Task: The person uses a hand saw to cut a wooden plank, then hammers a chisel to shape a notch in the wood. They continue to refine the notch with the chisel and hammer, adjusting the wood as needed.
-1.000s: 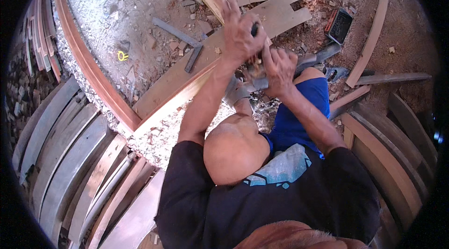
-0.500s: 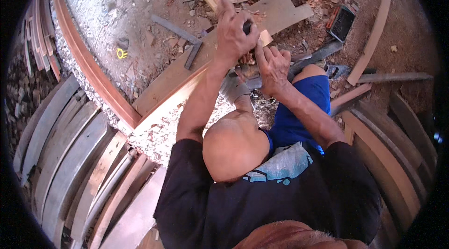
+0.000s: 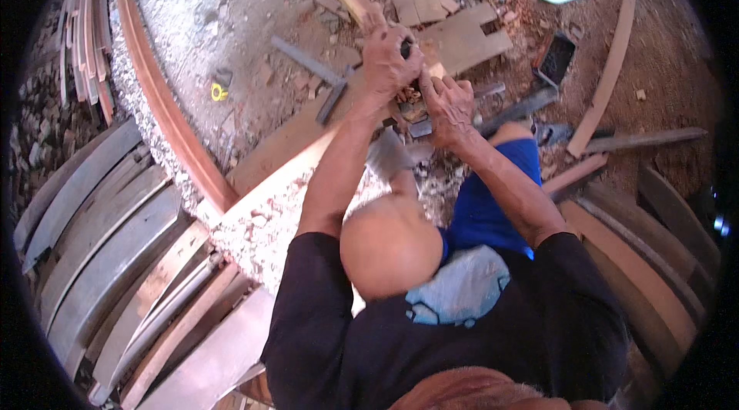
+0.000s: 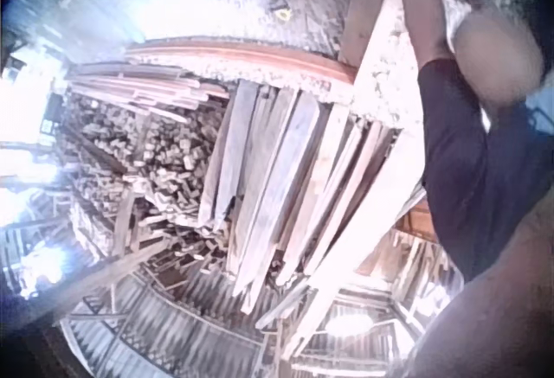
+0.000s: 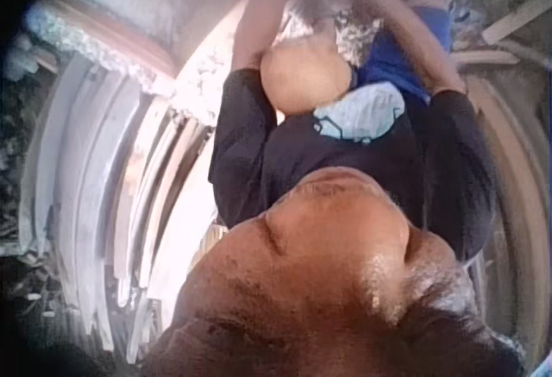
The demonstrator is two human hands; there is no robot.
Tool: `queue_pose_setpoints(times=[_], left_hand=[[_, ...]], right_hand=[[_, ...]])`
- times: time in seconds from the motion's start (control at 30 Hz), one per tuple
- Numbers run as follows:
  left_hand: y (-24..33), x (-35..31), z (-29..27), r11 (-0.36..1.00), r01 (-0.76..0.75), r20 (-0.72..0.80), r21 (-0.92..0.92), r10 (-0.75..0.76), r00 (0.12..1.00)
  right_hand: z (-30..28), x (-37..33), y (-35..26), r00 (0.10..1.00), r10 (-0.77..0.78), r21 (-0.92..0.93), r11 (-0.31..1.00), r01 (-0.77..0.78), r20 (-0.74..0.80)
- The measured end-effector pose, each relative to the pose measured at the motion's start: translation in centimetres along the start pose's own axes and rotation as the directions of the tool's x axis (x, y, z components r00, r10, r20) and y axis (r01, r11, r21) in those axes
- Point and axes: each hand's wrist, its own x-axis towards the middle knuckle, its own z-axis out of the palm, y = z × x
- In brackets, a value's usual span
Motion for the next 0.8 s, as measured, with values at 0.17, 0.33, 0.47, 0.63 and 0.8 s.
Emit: queue_pose_setpoints(times=[0.17,0.33,0.47,0.63,0.8], left_hand=[[-6.3,11.8,-2.2,0.993,0.115,-0.002,-0.022,-0.116,0.993],[-2.3,5.1,-1.6,0.971,0.138,0.151,-0.196,-0.109,0.983],[0.6,-2.2,2.5,0.983,-0.037,0.032,-0.180,0.044,0.999],[-1.0,10.7,-1.0,0.998,0.012,0.017,0.067,-0.013,1.000],[0.8,10.4,-9.4,0.976,-0.052,-0.346,-0.213,-0.026,0.938]], right_hand=[[-1.8,13.1,1.1,0.983,-0.059,0.057,0.996,0.070,-0.173],[-1.2,5.4,1.1,0.983,-0.058,0.042,0.997,0.066,-0.175],[1.8,-2.6,1.2,0.991,0.014,0.029,1.000,-0.011,-0.134],[-1.5,7.6,2.9,0.931,-0.021,0.001,1.000,0.023,-0.365],[-7.1,6.5,7.1,0.864,0.105,0.170,0.985,-0.023,-0.492]])
